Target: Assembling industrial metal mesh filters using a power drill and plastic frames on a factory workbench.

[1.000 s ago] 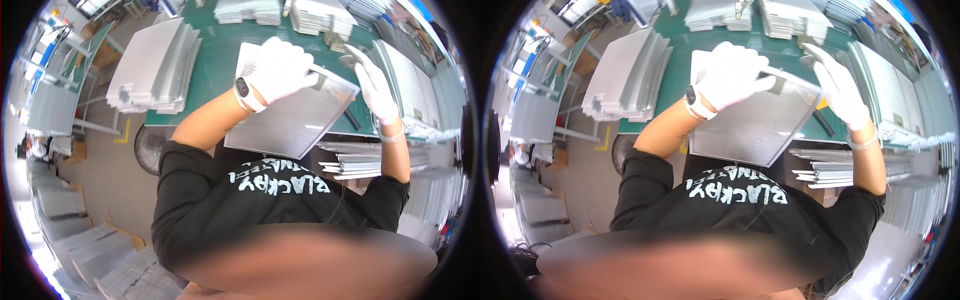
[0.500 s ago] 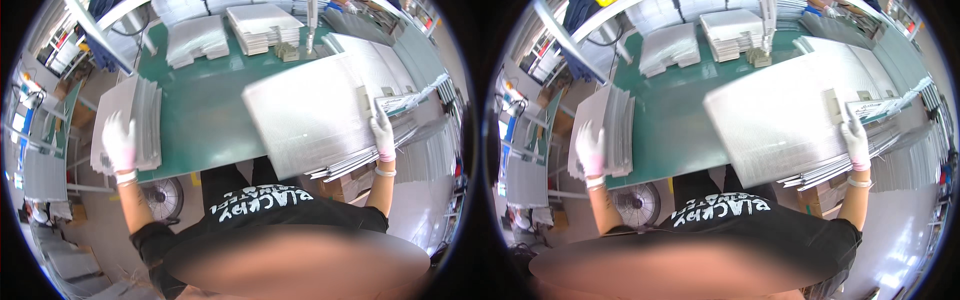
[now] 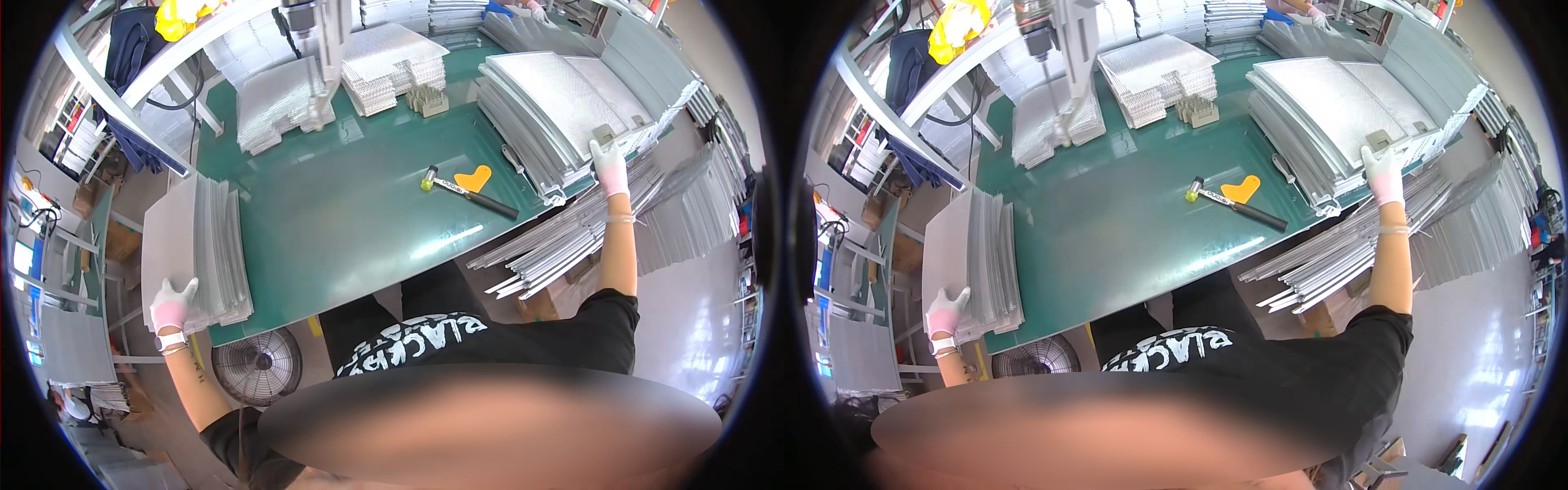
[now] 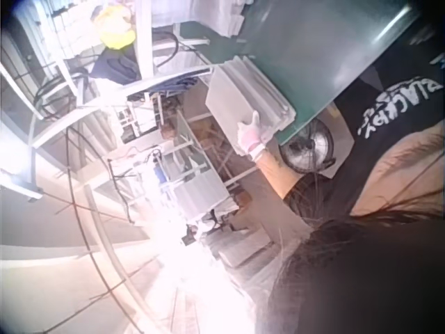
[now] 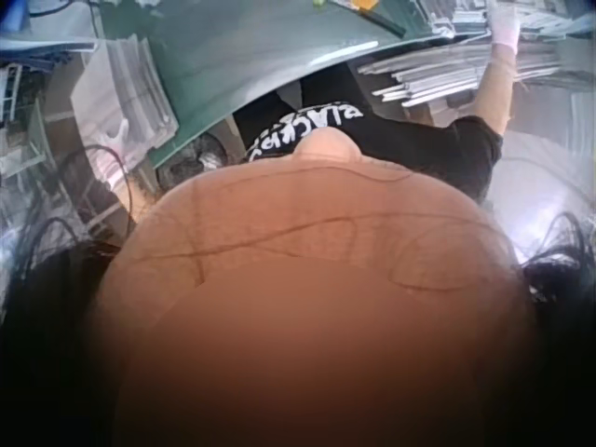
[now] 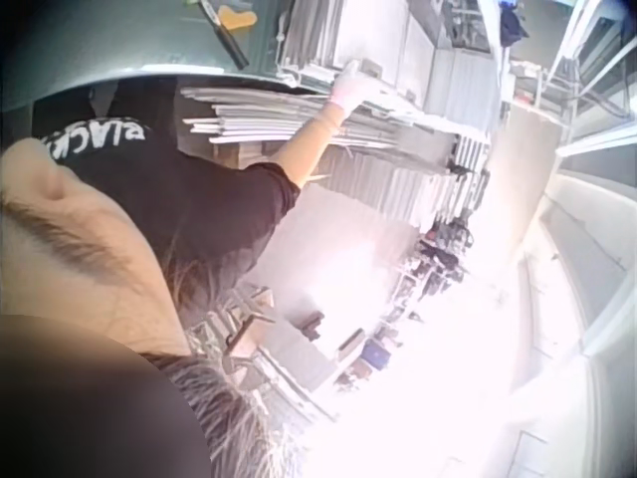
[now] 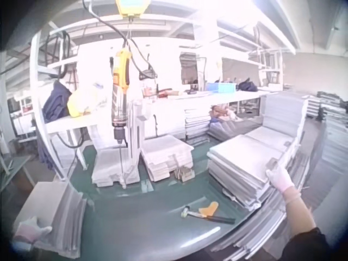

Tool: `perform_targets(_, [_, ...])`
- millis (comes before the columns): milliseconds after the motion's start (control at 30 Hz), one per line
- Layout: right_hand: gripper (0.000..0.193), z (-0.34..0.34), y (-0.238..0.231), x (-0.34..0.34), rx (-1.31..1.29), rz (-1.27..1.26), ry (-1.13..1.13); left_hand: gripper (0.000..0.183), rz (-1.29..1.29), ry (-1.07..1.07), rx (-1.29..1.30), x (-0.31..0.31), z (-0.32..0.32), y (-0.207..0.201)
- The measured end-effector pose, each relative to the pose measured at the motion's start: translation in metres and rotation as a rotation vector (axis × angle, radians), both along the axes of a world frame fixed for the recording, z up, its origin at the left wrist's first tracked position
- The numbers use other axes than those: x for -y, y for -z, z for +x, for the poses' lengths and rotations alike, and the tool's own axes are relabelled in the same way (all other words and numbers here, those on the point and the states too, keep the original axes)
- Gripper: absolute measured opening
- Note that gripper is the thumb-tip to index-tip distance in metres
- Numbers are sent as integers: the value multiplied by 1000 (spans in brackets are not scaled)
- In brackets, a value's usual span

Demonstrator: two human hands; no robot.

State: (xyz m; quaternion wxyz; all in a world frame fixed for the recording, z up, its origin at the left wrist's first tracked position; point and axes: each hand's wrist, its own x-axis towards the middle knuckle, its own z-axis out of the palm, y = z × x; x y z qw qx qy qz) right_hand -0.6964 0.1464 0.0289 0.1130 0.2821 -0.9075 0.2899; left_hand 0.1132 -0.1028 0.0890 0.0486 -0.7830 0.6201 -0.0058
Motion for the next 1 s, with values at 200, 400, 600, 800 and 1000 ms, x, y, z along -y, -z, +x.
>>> perform_targets(200, [53, 63, -13, 9, -284, -19, -32, 81, -40, 108, -93, 24, 72, -30])
perform_targets(400, [32, 140, -11, 16, -321, -232, -334, 60, -602, 475, -342, -1, 192, -89])
perform_targets(600, [27, 223, 34, 60, -112, -429, -737, 54, -239, 469, -906, -113, -101, -63])
perform_targets(800, [44, 323, 95, 185, -12, -76, -1348, 48, 340, 800, -468, -107, -226, 110])
perform_targets(1000, [44, 332, 96, 349, -298, -228, -1294, 60, -148, 930, -259, -33, -182, 142])
